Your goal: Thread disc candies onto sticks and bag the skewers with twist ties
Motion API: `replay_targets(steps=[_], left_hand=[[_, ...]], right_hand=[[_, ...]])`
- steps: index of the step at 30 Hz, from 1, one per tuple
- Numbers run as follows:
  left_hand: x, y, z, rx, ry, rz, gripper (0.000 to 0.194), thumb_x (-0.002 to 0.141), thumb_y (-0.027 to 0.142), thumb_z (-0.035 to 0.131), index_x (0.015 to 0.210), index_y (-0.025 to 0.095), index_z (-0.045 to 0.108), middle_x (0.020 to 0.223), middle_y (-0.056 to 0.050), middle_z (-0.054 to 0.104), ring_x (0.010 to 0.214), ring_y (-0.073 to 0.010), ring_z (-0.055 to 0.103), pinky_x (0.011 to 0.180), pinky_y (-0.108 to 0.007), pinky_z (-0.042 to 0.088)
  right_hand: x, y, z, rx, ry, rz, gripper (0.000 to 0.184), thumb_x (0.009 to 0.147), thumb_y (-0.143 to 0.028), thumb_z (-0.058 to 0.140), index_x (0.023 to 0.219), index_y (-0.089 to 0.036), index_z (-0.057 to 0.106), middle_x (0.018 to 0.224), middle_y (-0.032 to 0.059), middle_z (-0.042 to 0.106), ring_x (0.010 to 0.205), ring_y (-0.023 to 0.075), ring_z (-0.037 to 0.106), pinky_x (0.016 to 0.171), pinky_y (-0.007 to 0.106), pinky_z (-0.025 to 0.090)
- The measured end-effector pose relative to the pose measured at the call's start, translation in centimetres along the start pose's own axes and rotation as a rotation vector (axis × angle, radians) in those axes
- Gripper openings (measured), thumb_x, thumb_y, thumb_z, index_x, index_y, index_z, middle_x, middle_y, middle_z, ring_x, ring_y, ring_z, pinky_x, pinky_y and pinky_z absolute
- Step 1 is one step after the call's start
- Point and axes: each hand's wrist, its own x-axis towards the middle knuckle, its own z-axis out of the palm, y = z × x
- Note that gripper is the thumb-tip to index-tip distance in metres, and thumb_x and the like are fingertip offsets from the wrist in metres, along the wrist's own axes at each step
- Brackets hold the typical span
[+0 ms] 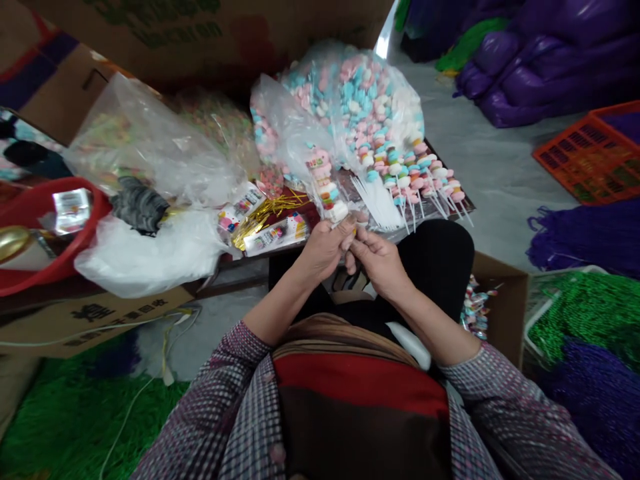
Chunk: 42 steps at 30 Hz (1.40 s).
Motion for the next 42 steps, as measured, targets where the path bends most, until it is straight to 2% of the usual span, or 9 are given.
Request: replay_targets(steps=[3,5,8,10,12,17,28,33,42], left_hand=[[0.1,0.0,-0.8,0.122,0.087,0.059,0.04,0.084,0.054,0.076,0.087,0.015,0.068,0.058,0.006,0.054,0.044,-0.0046,0.045,0.045,-0.018,0.041],[0.1,-0.1,-1.4,0.249,0.168,0.09,0.033,0.085,0.048,0.074,0.085,0.015,0.068,0.061,0.005,0.058,0.048,-0.0041,0.04,0.047,-0.018,0.038],[0.0,-0.4,-2.1,0.451,0.195,0.094,0.027,0.085,0.044,0.068,0.087,0.016,0.069,0.063,0.005,0.058,0.052,-0.007,0.042,0.052,-0.02,0.039],[-0.1,-0.6,-2.2,0.559,0.165,0.103,0.027,0.086,0.045,0.065,0.087,0.018,0.068,0.066,0.003,0.06,0.059,-0.0099,0.05,0.057,-0.022,0.043],[-0.1,-0.8,-2.1,0.629,0.127,0.111,0.028,0.086,0.046,0.063,0.085,0.018,0.067,0.069,0.001,0.062,0.066,-0.0127,0.056,0.061,-0.024,0.045],[0.0,-1.1,-2.1,0.664,0.054,0.113,0.03,0.085,0.049,0.059,0.083,0.019,0.065,0.073,-0.001,0.064,0.068,-0.0144,0.058,0.065,-0.026,0.045],[0.3,-1.5,-2.2,0.667,-0.024,-0.011,0.04,0.082,0.058,0.06,0.081,0.018,0.063,0.063,0.003,0.056,0.058,-0.0118,0.048,0.062,-0.027,0.037],[0.6,-1.5,-2.7,0.666,-0.082,0.0,0.034,0.084,0.053,0.059,0.077,0.02,0.059,0.059,0.003,0.055,0.063,-0.0127,0.05,0.064,-0.026,0.037],[0.3,-1.1,-3.0,0.669,-0.078,0.005,0.03,0.084,0.046,0.064,0.075,0.018,0.063,0.069,-0.001,0.065,0.071,-0.0143,0.055,0.068,-0.026,0.041]], right_hand=[[0.7,-1.5,-2.7,-0.309,-0.13,0.047,0.047,0.086,-0.064,0.073,0.076,-0.019,0.068,0.06,-0.0011,0.068,0.048,0.0099,0.058,0.05,0.024,0.047],[1.1,-3.3,-4.2,-0.447,0.027,-0.112,0.039,0.091,-0.057,0.071,0.083,-0.019,0.072,0.066,0.0001,0.07,0.054,0.011,0.062,0.055,0.025,0.052],[1.4,-5.8,-4.7,-0.473,0.302,-0.475,0.031,0.095,-0.049,0.07,0.114,-0.024,0.073,0.099,0.0038,0.078,0.078,0.0149,0.072,0.074,0.032,0.062],[1.5,-6.8,-3.9,-0.506,0.291,-0.63,0.037,0.095,-0.046,0.071,0.126,-0.027,0.07,0.122,0.006,0.076,0.098,0.0183,0.074,0.086,0.036,0.064],[1.6,-7.1,-2.9,-0.57,0.242,-0.694,0.037,0.096,-0.045,0.07,0.128,-0.028,0.069,0.129,0.0066,0.074,0.108,0.0208,0.073,0.093,0.039,0.064],[2.1,-6.1,-1.8,-0.686,0.284,-0.77,0.029,0.1,-0.039,0.066,0.125,-0.024,0.07,0.119,0.0054,0.076,0.102,0.0205,0.075,0.095,0.039,0.065],[2.8,-5.0,-3.0,-0.801,0.299,-0.891,0.022,0.1,-0.035,0.067,0.119,-0.024,0.067,0.111,0.0041,0.078,0.09,0.0161,0.076,0.086,0.032,0.066],[3.0,-5.2,-3.0,-0.914,0.296,-0.988,0.016,0.1,-0.028,0.065,0.115,-0.022,0.068,0.103,0.004,0.08,0.087,0.015,0.076,0.081,0.027,0.064],[3.1,-4.1,-3.3,-0.984,0.306,-0.965,0.016,0.101,-0.031,0.061,0.105,-0.02,0.072,0.093,0.0043,0.081,0.08,0.0147,0.078,0.074,0.024,0.062]])
